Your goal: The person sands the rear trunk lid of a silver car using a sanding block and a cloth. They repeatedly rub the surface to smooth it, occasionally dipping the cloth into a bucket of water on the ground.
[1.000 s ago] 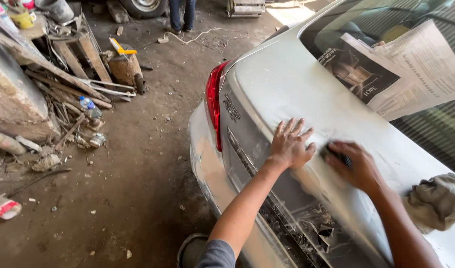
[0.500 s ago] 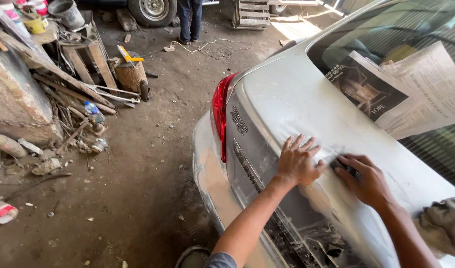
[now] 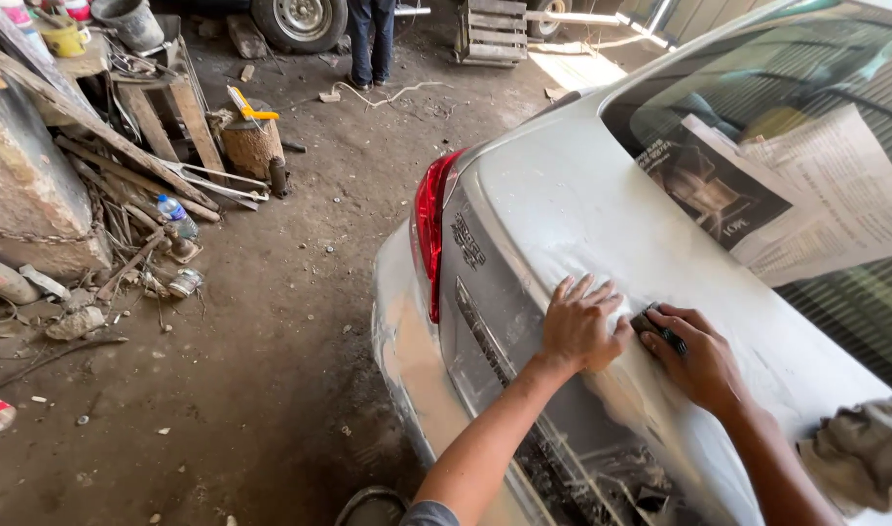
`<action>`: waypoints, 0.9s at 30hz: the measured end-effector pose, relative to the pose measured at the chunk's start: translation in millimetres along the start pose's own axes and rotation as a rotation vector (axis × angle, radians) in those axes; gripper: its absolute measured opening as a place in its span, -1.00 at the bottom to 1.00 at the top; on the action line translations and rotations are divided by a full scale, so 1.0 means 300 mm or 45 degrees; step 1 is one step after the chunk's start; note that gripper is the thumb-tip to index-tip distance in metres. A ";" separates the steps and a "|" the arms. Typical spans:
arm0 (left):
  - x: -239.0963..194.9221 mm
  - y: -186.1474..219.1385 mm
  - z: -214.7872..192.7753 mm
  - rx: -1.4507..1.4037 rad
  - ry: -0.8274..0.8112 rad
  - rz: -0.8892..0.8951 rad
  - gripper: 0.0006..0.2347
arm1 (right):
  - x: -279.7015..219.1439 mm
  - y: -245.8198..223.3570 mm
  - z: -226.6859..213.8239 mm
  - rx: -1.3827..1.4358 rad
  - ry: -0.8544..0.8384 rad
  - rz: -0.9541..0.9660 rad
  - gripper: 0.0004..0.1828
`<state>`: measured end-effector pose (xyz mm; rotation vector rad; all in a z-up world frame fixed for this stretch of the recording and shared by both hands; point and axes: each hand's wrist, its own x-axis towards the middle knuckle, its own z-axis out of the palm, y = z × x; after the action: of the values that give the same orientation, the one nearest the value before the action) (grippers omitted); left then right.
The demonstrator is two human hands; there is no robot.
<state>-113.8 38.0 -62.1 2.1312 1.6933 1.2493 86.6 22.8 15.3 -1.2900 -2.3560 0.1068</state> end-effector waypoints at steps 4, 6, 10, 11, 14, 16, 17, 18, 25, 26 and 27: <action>-0.003 -0.002 0.000 0.017 0.097 0.066 -0.54 | -0.310 0.058 -0.058 0.017 0.036 -0.032 -0.53; -0.014 0.026 -0.042 0.023 0.083 0.027 -0.54 | -0.480 0.113 -0.090 -0.039 0.010 0.169 -0.49; -0.001 0.042 -0.091 0.051 0.065 0.021 -0.56 | -0.267 0.181 0.022 -0.153 0.024 0.111 -0.55; 0.000 0.041 -0.082 0.034 0.082 0.024 -0.56 | -0.145 0.162 0.045 -0.099 0.055 0.014 -0.56; -0.007 0.015 -0.044 -0.017 0.120 0.050 -0.57 | -0.018 0.029 0.010 -0.054 0.055 -0.030 -0.58; -0.034 -0.003 -0.034 -0.037 0.103 0.086 -0.58 | -0.148 -0.031 -0.010 -0.037 0.032 0.055 -0.60; -0.018 0.002 -0.036 -0.026 0.148 0.089 -0.58 | -0.239 -0.018 -0.035 -0.052 0.061 0.053 -0.57; 0.000 0.005 -0.038 -0.016 0.192 0.091 -0.58 | -0.326 -0.004 -0.058 -0.067 0.090 0.051 -0.55; 0.011 0.035 -0.096 -0.048 0.084 0.033 -0.58 | -0.178 0.044 0.009 -0.030 0.072 0.119 -0.54; 0.013 0.014 -0.066 -0.066 0.083 0.037 -0.57 | -0.095 0.009 0.019 0.038 0.067 0.075 -0.56; 0.001 -0.001 -0.029 -0.090 0.075 0.031 -0.55 | -0.023 -0.023 0.027 0.104 0.050 0.036 -0.58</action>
<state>-120.0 35.3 -56.5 2.1006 1.6244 1.3706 81.0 14.6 7.7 -1.2751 -2.2768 0.1827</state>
